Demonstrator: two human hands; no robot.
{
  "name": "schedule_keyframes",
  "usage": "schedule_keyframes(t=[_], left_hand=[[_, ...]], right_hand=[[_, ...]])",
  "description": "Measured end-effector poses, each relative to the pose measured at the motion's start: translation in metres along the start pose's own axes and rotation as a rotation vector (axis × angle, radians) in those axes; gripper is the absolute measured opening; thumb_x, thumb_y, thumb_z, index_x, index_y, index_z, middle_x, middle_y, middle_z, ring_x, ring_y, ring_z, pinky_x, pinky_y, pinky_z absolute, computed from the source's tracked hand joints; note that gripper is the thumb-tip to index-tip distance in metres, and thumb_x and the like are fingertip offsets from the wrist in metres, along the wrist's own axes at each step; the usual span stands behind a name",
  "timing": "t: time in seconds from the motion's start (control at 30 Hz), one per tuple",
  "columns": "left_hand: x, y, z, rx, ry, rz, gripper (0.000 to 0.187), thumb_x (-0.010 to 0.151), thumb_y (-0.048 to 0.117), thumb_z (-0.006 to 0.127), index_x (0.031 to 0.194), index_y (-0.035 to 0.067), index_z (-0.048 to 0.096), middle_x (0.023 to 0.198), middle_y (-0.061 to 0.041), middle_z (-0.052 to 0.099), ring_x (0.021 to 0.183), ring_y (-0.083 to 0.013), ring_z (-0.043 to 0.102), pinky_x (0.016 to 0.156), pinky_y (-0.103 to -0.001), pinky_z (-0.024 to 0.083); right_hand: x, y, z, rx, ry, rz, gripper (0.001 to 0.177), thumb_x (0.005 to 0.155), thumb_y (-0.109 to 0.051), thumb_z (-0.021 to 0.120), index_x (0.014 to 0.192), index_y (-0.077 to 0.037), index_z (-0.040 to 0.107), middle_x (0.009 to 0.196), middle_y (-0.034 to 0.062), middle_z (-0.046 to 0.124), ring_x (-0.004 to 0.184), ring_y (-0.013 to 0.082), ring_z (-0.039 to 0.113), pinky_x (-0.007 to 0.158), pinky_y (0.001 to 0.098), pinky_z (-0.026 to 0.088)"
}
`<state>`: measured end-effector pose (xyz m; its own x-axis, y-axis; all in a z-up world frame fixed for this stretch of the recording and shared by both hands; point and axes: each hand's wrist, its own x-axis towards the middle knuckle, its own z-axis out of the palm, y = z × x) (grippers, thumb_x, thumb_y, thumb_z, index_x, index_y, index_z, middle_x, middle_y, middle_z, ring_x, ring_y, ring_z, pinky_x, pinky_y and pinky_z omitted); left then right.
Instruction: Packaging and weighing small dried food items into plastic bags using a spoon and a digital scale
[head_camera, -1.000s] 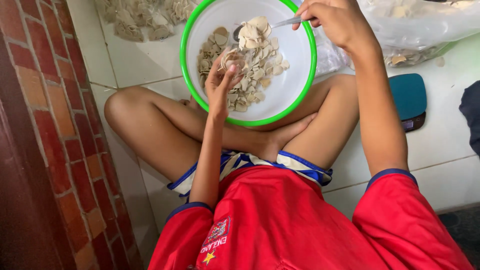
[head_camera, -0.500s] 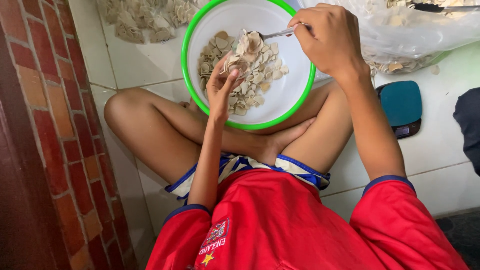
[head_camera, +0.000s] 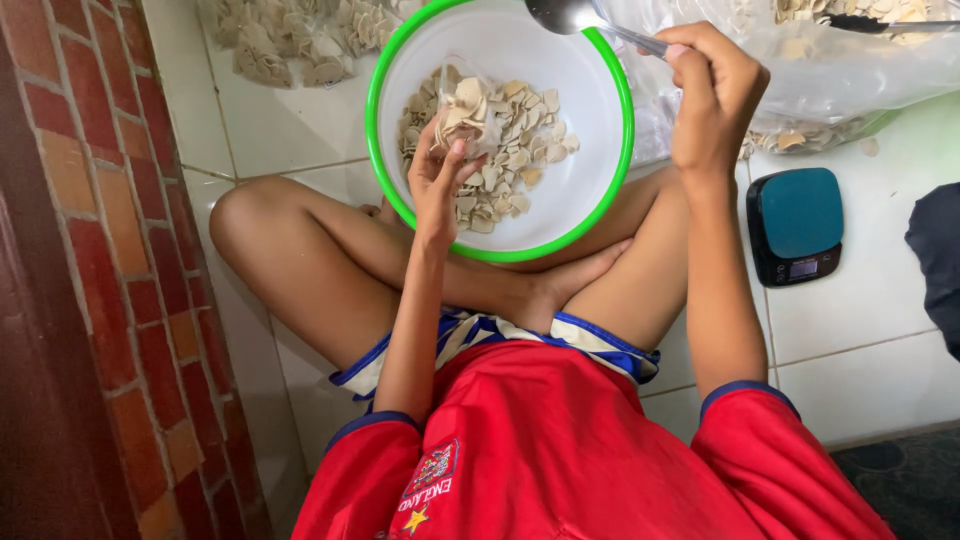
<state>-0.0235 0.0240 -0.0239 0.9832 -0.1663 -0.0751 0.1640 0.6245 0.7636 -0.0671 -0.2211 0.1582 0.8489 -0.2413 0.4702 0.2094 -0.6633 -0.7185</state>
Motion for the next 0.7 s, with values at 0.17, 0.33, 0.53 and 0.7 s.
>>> schedule_keyframes(t=[0.17, 0.33, 0.53, 0.7], left_hand=[[0.003, -0.01, -0.004, 0.003, 0.027, 0.038, 0.047, 0.097, 0.02, 0.075, 0.139, 0.009, 0.058, 0.121, -0.01, 0.067, 0.116, -0.0256, 0.067, 0.096, -0.05, 0.067], [0.006, -0.018, -0.007, 0.014, 0.003, 0.081, 0.042, 0.106, 0.018, 0.07, 0.146, 0.012, 0.056, 0.127, -0.013, 0.06, 0.112, -0.0245, 0.067, 0.1, -0.052, 0.061], [0.011, -0.029, -0.018, 0.07, 0.049, 0.044, 0.038, 0.108, 0.028, 0.065, 0.144, 0.016, 0.058, 0.125, -0.009, 0.066, 0.112, -0.0221, 0.069, 0.097, -0.049, 0.063], [0.004, -0.03, -0.012, 0.211, 0.049, 0.075, 0.035, 0.109, 0.033, 0.063, 0.14, 0.018, 0.064, 0.127, -0.005, 0.067, 0.116, -0.0163, 0.064, 0.107, -0.048, 0.053]], right_hand=[[-0.041, 0.052, 0.016, -0.05, -0.019, 0.207, 0.027, 0.103, -0.013, 0.054, 0.107, -0.007, 0.08, 0.074, 0.0007, 0.056, 0.072, 0.0141, 0.051, 0.062, 0.03, 0.036], [-0.085, 0.05, 0.034, -0.166, -0.269, 0.419, 0.024, 0.102, -0.015, 0.054, 0.112, -0.01, 0.075, 0.088, 0.0268, 0.069, 0.088, 0.0481, 0.067, 0.081, 0.0528, 0.05], [-0.132, 0.099, 0.064, -0.577, -0.546, 0.078, 0.017, 0.101, -0.022, 0.058, 0.104, -0.02, 0.074, 0.091, 0.0022, 0.074, 0.095, 0.0245, 0.064, 0.091, 0.0414, 0.039], [-0.118, 0.089, 0.063, -0.577, -0.616, 0.09, 0.017, 0.097, -0.023, 0.063, 0.105, -0.015, 0.076, 0.099, 0.0043, 0.069, 0.101, 0.0257, 0.057, 0.091, 0.0439, 0.039]])
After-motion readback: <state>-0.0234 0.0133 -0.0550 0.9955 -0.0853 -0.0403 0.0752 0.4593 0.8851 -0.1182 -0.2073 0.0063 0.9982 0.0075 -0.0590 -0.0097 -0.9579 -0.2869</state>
